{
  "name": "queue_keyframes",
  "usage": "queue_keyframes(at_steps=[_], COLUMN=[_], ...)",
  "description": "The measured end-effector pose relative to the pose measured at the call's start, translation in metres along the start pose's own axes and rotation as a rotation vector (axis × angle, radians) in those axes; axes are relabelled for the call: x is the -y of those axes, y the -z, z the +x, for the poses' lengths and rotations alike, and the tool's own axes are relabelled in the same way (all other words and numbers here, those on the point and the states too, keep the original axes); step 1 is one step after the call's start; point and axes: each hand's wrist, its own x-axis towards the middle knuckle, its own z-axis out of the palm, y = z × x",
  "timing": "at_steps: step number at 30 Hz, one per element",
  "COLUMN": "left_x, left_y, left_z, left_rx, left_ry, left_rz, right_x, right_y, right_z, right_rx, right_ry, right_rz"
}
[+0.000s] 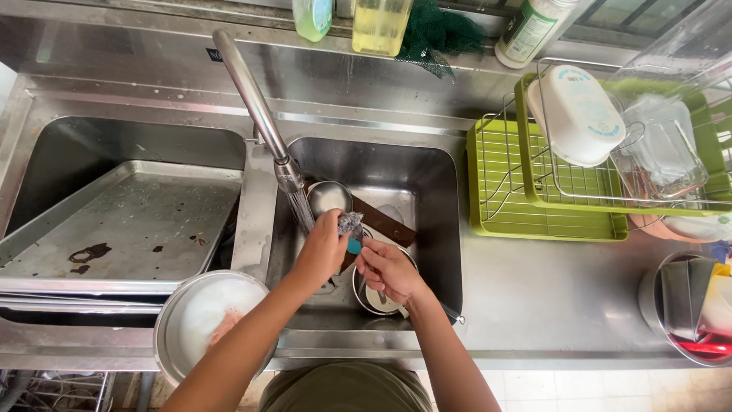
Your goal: Washing and rinsing various kitchen utensils and containers in a sink.
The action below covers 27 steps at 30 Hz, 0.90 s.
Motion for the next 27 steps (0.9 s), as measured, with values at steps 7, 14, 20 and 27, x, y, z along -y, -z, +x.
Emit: queue_keyframes(at_steps=[7, 14, 20, 27], left_x=[0.014, 0.028, 0.031, 0.041], left_y=[-0.010, -0.015, -0.018, -0.028], left_z=[-0.006, -0.012, -0.009, -0.015], left_rx=[0.156, 0.094, 0.127, 0.182], left_ry=[0.140, -0.049, -0.034, -0.028], left_rz=[-0.046, 0.053, 0.083, 0.038], right_x=[-0.031, -0.042, -0.034, -0.060], right_y=[0.022, 0.011, -0.003, 0.027], right_z=[0.019, 0.023, 0.019, 0.029], right_rx=[-0.110, -0.237, -0.308, -0.374], right_ry=[0.071, 0.017, 0.014, 0.387], right_rz=[-0.114, -0.266, -0.369, -0.945])
